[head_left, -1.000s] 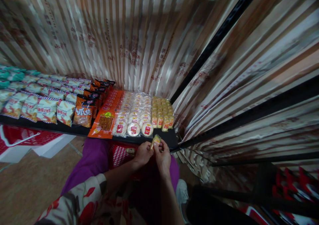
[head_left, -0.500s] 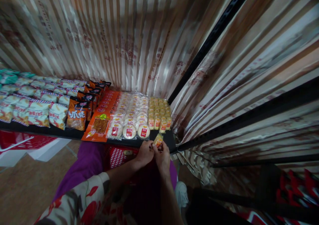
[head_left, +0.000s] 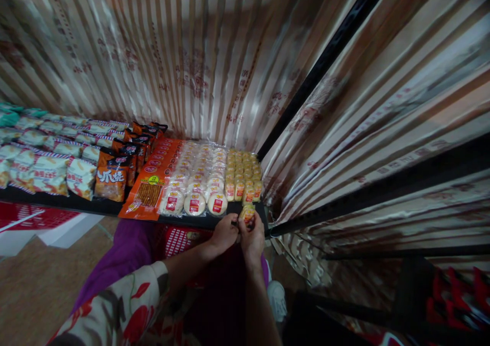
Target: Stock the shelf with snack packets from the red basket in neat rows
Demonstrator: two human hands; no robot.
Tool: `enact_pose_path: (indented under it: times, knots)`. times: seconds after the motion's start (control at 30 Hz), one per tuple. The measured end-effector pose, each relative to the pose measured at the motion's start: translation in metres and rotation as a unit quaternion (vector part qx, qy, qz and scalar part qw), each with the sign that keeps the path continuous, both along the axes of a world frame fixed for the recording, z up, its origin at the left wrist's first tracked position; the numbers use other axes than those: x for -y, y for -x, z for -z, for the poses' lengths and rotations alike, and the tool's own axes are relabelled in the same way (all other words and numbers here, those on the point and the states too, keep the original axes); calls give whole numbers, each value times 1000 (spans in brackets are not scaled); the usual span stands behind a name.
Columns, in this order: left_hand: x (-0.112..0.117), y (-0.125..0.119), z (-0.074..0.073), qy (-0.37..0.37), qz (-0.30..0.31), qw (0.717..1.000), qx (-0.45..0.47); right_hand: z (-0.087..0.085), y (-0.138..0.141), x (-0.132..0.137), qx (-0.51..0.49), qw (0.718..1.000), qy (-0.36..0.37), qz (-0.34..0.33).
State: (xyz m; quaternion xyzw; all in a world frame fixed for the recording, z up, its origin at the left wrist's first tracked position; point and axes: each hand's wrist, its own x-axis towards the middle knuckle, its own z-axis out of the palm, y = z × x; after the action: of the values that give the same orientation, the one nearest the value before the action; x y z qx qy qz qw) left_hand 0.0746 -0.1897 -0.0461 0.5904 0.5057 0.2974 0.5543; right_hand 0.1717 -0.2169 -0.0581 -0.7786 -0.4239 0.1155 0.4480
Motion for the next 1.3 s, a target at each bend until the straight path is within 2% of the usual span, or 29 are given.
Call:
enact_pose_path:
  times: [0.27,0.43,0.5,0.67,0.8,0.97,1.13,1.3]
  knots:
    - [-8,-21,-2,28,27,996,81,2,-19,-15,-6,999,-25,25]
    - [-12,-32,-12,65,51,987,140,4,-29,-22,40,998,-21,40]
    - [-12,-34,-16,77,40,985,152,2,-29,-23,46,998,-17,39]
    - [-5,-33,-22,28,-50,995,78,-3,-19,-24,43,999,-8,2]
    - [2,-25,-27,-3,-85,995,46,-5,-8,-30,33,998,-6,-58]
    - [0,-16,-32,-27,-103,993,53,-3,1,-40,31,996,-20,-78]
    - [-5,-15,-31,-31,-110,992,55,5,4,-46,-14,997,-46,-67]
    - [-7,-15,-30,-30,-109,992,50,11,4,-47,-24,998,-38,-54]
